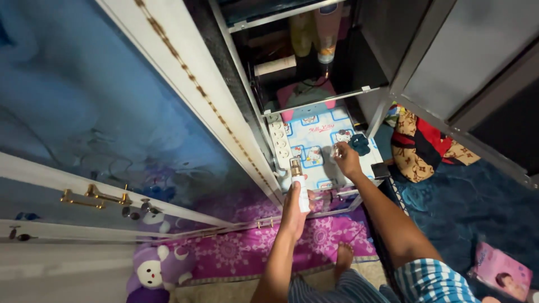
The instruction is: The person removes cosmetic items from a wardrobe drawer, places them on the bed, and then returns them to the drawer. They handle bottles, tubes, and a small pink box, arranging them inside the drawer.
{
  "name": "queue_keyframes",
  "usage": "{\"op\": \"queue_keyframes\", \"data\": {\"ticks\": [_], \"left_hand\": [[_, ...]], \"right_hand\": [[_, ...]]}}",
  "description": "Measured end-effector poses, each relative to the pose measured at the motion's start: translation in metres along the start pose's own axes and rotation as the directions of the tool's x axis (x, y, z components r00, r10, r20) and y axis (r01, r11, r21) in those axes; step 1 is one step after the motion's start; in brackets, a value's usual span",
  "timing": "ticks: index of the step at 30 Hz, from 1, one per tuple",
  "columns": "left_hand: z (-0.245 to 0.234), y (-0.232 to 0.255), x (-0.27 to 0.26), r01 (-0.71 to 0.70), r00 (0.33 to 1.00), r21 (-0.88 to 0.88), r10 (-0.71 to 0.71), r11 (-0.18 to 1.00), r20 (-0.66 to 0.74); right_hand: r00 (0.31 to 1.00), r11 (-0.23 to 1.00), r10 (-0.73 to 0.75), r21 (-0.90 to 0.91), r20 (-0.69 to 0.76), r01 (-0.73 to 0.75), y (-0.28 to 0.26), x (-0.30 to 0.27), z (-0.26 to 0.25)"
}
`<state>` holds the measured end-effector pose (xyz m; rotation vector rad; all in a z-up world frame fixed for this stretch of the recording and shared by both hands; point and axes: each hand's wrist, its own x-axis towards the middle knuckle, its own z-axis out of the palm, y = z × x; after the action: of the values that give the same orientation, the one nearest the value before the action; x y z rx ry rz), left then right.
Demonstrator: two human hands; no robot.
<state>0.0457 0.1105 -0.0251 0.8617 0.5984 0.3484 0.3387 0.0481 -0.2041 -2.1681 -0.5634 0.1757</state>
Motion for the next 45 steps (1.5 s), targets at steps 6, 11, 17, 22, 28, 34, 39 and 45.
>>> {"op": "queue_keyframes", "data": {"ticks": [6, 11, 17, 22, 28, 34, 39, 45], "left_hand": [[0.017, 0.007, -0.002, 0.020, 1.000, 0.028, -0.020, 0.999, -0.020], [0.033, 0.016, -0.010, 0.042, 0.999, 0.050, -0.042, 0.998, -0.005], [0.033, -0.002, -0.009, 0.089, 0.995, 0.069, -0.091, 0.994, 0.040], [0.025, -0.038, -0.001, 0.159, 0.976, 0.031, -0.162, 0.987, 0.142], [0.033, -0.054, -0.027, 0.233, 0.937, 0.112, -0.254, 0.966, 0.242], [0.050, -0.074, -0.060, 0.306, 0.881, 0.222, -0.363, 0.926, 0.302], [0.061, -0.104, -0.085, 0.370, 0.825, 0.352, -0.478, 0.860, 0.301], [0.070, -0.148, -0.116, 0.394, 0.754, 0.454, -0.563, 0.799, 0.338]], "right_hand": [[0.998, 0.999, 0.053, 0.000, 0.021, -0.053, -0.010, -0.007, -0.010], [0.996, 0.984, 0.068, 0.163, 0.050, -0.075, -0.061, -0.042, -0.058], [0.969, 0.964, 0.240, 0.130, -0.056, -0.231, 0.036, -0.056, -0.047], [0.915, 0.928, 0.368, 0.121, -0.162, -0.352, 0.085, -0.105, -0.065], [0.828, 0.875, 0.482, 0.122, -0.287, -0.468, 0.128, -0.182, -0.097], [0.680, 0.761, 0.639, 0.164, -0.360, -0.628, 0.152, -0.293, -0.132], [0.548, 0.672, 0.714, 0.209, -0.436, -0.710, 0.191, -0.392, -0.143], [0.395, 0.580, 0.758, 0.258, -0.519, -0.772, 0.237, -0.511, -0.153]]}}
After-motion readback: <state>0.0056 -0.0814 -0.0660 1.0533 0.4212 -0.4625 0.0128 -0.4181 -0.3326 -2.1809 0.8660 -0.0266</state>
